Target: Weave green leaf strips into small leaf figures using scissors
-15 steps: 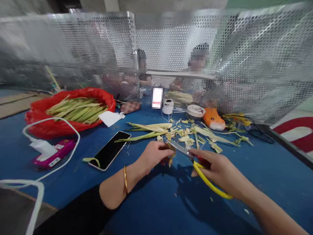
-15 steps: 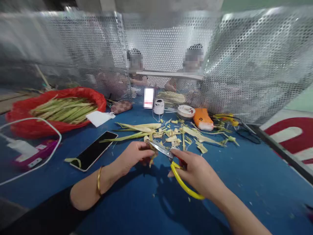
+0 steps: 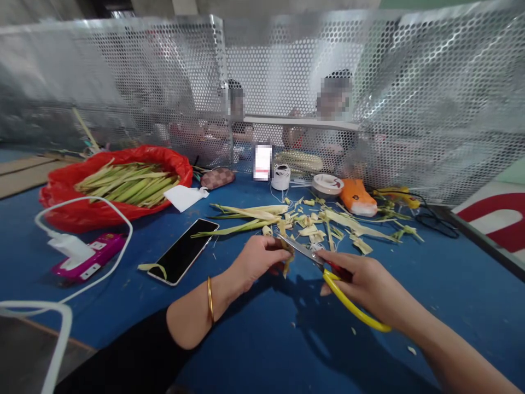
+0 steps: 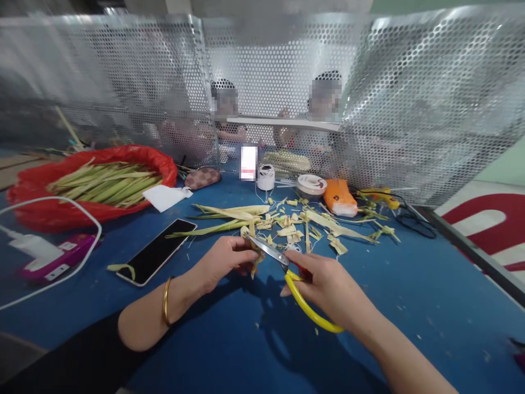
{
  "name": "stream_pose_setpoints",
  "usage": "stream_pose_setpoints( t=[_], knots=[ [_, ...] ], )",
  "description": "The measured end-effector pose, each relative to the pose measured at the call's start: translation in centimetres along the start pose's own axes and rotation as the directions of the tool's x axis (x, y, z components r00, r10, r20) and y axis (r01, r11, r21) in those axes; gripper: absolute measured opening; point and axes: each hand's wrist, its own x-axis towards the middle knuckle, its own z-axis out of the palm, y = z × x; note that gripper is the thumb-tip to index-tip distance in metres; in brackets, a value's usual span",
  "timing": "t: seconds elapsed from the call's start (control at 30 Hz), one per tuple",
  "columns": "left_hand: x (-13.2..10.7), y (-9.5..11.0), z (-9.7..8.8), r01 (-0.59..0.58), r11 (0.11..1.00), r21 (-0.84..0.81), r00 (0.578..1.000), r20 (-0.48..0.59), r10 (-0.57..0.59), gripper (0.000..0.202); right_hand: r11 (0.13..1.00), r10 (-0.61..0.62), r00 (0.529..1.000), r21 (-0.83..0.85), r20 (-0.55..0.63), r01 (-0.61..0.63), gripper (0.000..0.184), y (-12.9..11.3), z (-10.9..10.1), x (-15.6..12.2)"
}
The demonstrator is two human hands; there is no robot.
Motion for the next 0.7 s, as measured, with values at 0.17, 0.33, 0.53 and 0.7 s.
stream_pose_setpoints(
  t=[0.17,0.33,0.53,0.7],
  knots=[
    [0.3,-0.2,-0.2,0.001,0.998,-0.066,1.0,0.007,0.0,0.014,1.0,0.013,0.999,0.004,-0.029,-0.013,0.045,0.1,-0.1,0.2],
    [0.5,-0.5,-0.2,-0.012,0.996,-0.084,1.0,0.015,0.013,0.011,1.0,0.007,1.0,-0.027,-0.014,-0.008,0.043,0.2,-0.1,0.2],
    [0.5,-0.5,-0.2,0.03,0.987,-0.156,1.0,0.004,-0.03,0.012,0.988,0.075,0.996,-0.129,-0.049,-0.081,0.042,0.3,-0.3,0.3],
    [0.6,-0.4,-0.6,0.135,0.881,-0.454,0.991,0.068,-0.117,0.021,0.782,0.2,0.969,-0.573,-0.144,-0.246,0.048,1.8,-0.7,1.0]
  ],
)
